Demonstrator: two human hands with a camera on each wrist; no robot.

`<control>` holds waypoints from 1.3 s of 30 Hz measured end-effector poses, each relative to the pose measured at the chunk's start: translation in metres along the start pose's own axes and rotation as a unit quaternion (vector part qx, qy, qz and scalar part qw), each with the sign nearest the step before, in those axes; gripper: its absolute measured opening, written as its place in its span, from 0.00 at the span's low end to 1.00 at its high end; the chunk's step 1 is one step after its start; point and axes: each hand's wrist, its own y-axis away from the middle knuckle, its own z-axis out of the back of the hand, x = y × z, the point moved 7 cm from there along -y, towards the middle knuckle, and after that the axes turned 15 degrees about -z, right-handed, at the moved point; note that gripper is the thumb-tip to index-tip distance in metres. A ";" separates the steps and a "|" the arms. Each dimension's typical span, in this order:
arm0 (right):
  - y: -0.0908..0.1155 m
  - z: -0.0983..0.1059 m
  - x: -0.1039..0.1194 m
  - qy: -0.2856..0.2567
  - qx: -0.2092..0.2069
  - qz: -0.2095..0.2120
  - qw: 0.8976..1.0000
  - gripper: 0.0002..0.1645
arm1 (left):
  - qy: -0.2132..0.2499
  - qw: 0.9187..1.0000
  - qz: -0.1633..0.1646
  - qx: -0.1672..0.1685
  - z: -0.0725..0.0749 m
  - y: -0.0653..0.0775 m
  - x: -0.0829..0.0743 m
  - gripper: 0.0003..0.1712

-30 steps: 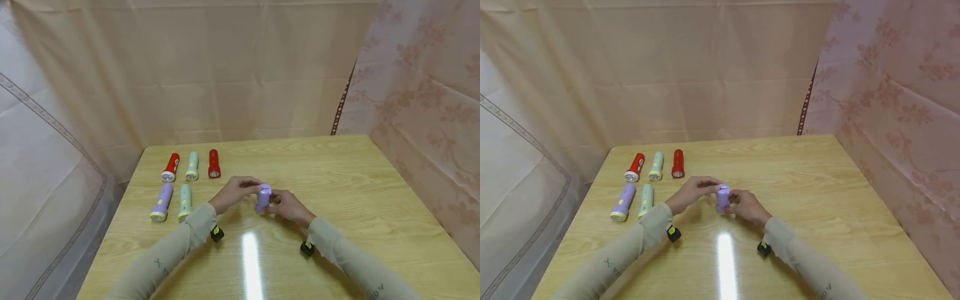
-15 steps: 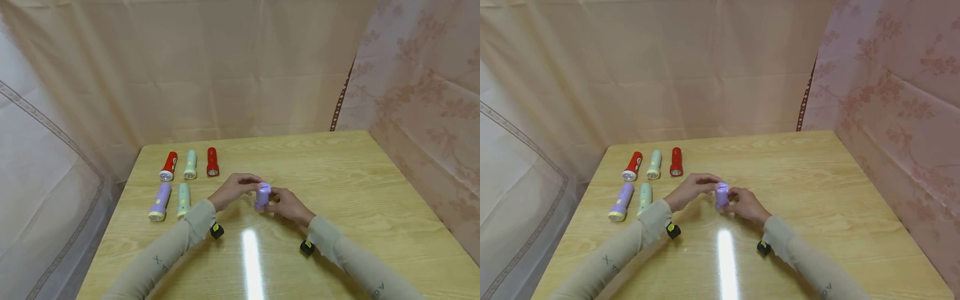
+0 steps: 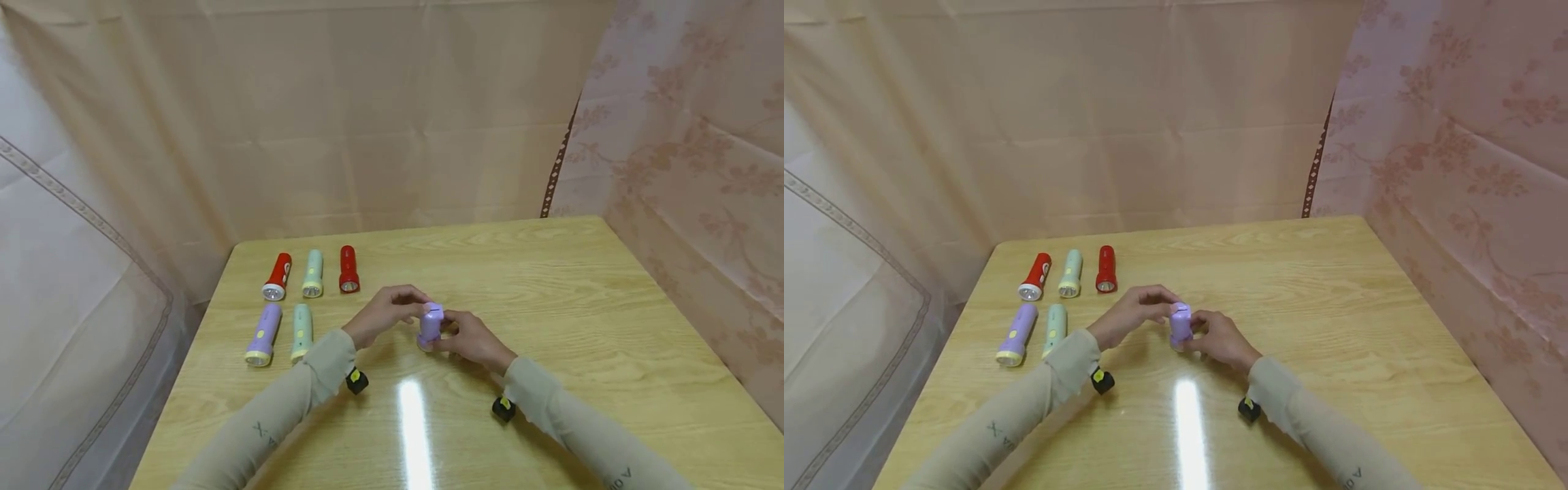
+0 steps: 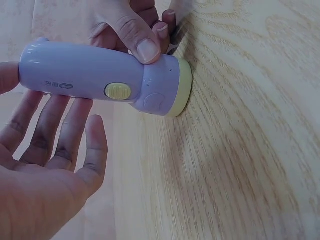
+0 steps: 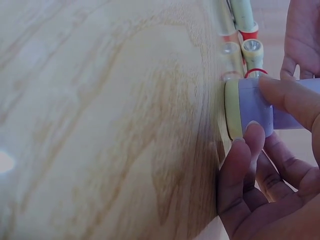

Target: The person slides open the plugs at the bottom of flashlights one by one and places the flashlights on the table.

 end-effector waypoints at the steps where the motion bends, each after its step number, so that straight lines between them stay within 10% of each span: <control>1: 0.000 0.000 0.000 -0.001 0.000 0.000 1.000 0.33 | 0.000 1.000 0.001 0.000 0.000 0.000 0.000 0.12; 39: 0.004 0.000 0.003 -0.004 0.006 0.001 1.000 0.34 | -0.043 0.998 -0.040 -0.007 -0.010 -0.009 -0.003 0.09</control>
